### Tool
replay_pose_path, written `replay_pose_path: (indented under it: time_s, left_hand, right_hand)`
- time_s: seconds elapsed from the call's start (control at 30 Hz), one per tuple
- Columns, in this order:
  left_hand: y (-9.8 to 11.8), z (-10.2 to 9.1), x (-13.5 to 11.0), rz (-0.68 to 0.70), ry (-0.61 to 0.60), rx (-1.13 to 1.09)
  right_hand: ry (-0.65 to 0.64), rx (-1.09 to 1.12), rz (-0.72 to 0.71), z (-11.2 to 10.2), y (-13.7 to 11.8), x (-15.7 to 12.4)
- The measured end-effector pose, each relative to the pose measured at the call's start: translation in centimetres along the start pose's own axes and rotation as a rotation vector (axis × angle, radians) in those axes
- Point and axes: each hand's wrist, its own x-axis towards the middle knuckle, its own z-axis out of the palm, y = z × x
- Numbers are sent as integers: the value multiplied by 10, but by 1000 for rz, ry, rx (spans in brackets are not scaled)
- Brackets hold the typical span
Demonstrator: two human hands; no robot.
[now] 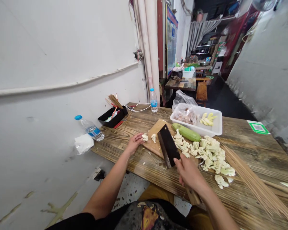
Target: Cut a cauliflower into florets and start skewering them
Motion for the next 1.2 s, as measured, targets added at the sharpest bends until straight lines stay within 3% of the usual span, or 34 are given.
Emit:
replay_pose_path:
  time_s: [0.07,0.17,0.3,0.43,0.53,0.63,0.73,0.87,1.0,1.2]
  left_hand:
    - [2,-1,-3,-9,-19,-40]
    - [11,13,-2,40,-59,-33]
    - [28,50,11,227,-181,140]
    - [38,94,29,419,-255,480]
    - [38,124,43,418,-283,695]
    - [40,143,57,340,-283,768]
    - [48,137,67,275,-230,761]
    - [53,100,66,149,-169,822]
    - [41,69,57,-17,-136,808]
    - [29,65,55,-94,-159,495]
  right_hand:
    - [54,184,18,-2,16,-12]
    - [111,317,62,-1,32,-26]
    - [153,398,71,2,41,-37]
    - [208,433,79,1,45,-48]
    - [242,451,93,-3,47,-55]
    - [274,483,119,-7,50,-62]
    - [297,506,138,-9,56,-68]
    - [308,496,142,-12,68,-72]
    - [330,479,152,-13,72,-71]
    - [311,445,119,-9,69,-71]
